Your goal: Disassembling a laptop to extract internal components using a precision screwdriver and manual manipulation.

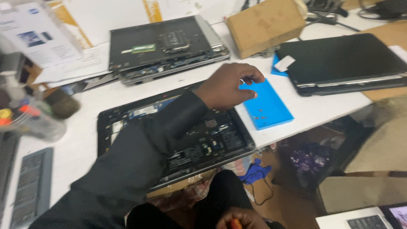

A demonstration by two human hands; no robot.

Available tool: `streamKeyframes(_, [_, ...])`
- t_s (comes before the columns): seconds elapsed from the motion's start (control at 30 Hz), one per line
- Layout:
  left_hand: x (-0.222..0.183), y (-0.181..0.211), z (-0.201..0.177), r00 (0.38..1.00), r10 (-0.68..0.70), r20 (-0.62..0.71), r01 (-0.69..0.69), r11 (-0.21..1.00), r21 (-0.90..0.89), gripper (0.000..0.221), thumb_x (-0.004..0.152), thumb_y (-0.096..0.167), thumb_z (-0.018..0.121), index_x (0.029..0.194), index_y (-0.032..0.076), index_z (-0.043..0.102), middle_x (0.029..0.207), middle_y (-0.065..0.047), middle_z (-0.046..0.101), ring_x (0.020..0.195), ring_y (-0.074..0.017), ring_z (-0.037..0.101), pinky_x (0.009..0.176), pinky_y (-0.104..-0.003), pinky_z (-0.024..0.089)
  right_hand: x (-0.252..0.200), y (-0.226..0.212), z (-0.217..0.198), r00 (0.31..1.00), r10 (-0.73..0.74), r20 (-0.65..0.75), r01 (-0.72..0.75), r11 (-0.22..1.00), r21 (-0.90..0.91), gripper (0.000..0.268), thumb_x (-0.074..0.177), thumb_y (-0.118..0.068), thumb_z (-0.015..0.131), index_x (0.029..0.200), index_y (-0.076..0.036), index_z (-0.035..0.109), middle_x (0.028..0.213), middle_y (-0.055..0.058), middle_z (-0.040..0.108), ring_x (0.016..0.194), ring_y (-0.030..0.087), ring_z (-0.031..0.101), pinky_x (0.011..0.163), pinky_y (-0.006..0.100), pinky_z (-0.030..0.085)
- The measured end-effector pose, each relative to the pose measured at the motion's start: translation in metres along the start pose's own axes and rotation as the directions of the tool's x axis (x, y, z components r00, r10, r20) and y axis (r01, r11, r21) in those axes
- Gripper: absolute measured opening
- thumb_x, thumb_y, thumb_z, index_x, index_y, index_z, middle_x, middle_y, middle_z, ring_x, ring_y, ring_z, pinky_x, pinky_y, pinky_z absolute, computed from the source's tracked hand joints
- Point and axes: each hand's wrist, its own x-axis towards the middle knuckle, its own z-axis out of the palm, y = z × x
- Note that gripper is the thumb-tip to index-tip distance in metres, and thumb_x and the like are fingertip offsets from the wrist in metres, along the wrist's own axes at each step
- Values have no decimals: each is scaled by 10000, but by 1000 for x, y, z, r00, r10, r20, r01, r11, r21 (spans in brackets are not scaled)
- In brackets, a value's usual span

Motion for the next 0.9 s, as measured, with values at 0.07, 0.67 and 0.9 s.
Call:
streamKeyframes(0.07, [-38,29,-33,998,54,-23,-51,994,101,215,862,175,738,1076,163,735,1074,-34,759,951,-215,719,785,-406,563,1,0,2,1000,28,12,-29,998,47,479,878,-436,789,1114,-20,773,998,107,747,890,184,719,815,309,548])
streamKeyframes(0.67, [-246,51,-15,897,-360,-255,421,873,246,161,933,136,719,1058,59,786,911,-88,653,788,-329,669,649,-483,540,83,-195,60,892,-426,-148,148,587,-796,85,906,-147,706,880,-124,784,846,9,816,765,158,770,697,308,572])
streamKeyframes(0.9, [-228,65,-19,819,-474,-324,541,826,160,138,833,33,701,906,69,813,787,-175,706,677,-377,672,556,-395,533,152,-210,61,976,-219,-2,59,273,-960,163,855,-79,680,972,-87,794,707,130,713,567,272,729,459,295,521])
